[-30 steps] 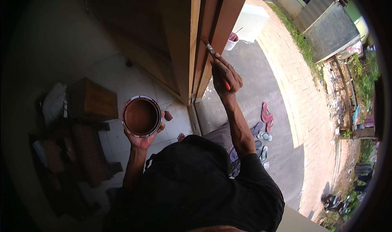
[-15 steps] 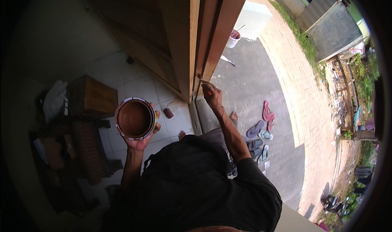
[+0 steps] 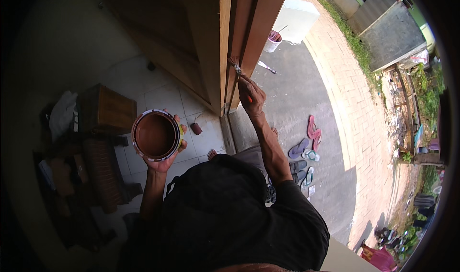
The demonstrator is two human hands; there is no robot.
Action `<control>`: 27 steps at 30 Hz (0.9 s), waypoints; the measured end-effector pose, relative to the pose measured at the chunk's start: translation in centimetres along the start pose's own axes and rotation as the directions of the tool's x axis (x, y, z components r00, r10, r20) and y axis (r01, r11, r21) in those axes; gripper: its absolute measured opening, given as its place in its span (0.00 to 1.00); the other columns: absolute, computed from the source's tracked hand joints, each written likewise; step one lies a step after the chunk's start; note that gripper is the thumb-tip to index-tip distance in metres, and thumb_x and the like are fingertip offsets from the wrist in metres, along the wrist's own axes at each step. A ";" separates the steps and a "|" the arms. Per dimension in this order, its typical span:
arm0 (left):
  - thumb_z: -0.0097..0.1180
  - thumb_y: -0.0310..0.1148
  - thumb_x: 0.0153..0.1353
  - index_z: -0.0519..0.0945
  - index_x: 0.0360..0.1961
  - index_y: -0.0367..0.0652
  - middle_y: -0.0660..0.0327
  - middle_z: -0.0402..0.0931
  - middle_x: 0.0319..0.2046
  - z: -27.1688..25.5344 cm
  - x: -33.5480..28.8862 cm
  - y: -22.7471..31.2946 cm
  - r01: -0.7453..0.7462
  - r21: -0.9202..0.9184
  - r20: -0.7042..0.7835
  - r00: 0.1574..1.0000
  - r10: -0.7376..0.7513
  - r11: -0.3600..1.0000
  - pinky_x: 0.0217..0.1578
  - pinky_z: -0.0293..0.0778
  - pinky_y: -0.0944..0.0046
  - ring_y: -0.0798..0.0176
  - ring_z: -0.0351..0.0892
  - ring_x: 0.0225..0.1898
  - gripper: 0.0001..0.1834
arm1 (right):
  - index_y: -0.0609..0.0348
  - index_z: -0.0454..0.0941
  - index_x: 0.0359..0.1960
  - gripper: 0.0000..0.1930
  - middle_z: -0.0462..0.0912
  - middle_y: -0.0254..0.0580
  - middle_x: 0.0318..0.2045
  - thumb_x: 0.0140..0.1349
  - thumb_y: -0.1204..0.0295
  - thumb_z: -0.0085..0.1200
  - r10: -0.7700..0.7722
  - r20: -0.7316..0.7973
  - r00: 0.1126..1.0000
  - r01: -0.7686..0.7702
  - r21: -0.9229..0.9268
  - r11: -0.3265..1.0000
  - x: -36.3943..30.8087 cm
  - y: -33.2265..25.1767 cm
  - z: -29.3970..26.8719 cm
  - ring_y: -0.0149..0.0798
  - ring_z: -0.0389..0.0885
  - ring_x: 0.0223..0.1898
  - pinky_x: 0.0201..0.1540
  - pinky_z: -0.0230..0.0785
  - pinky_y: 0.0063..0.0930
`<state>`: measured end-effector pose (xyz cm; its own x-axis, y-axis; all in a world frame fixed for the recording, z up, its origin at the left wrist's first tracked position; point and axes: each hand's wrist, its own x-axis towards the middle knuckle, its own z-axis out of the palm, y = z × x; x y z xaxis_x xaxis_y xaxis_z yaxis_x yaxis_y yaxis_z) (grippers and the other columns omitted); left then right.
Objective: The person paints a wooden door frame with brown paint using a brush, dipping the brush into a yellow paint can and applying the paint to different sections of the frame.
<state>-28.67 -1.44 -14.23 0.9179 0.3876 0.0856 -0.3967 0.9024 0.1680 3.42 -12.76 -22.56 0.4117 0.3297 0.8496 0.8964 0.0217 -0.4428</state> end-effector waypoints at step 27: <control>0.73 0.61 0.53 0.61 0.75 0.50 0.49 0.56 0.71 -1.9 -0.5 -0.2 0.055 -0.085 0.048 0.998 -0.051 0.995 0.64 0.68 0.33 0.39 0.53 0.72 0.54 | 0.65 0.86 0.42 0.13 0.91 0.50 0.42 0.54 0.84 0.72 -0.222 -0.204 0.954 0.199 -0.128 0.972 17.0 -9.6 -6.8 0.42 0.92 0.45 0.47 0.83 0.28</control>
<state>-29.00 -1.47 -16.17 0.9352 0.3316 0.1244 -0.3432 0.9351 0.0882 2.97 -13.81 -1.93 0.2271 0.1172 0.9668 0.9738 -0.0346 -0.2246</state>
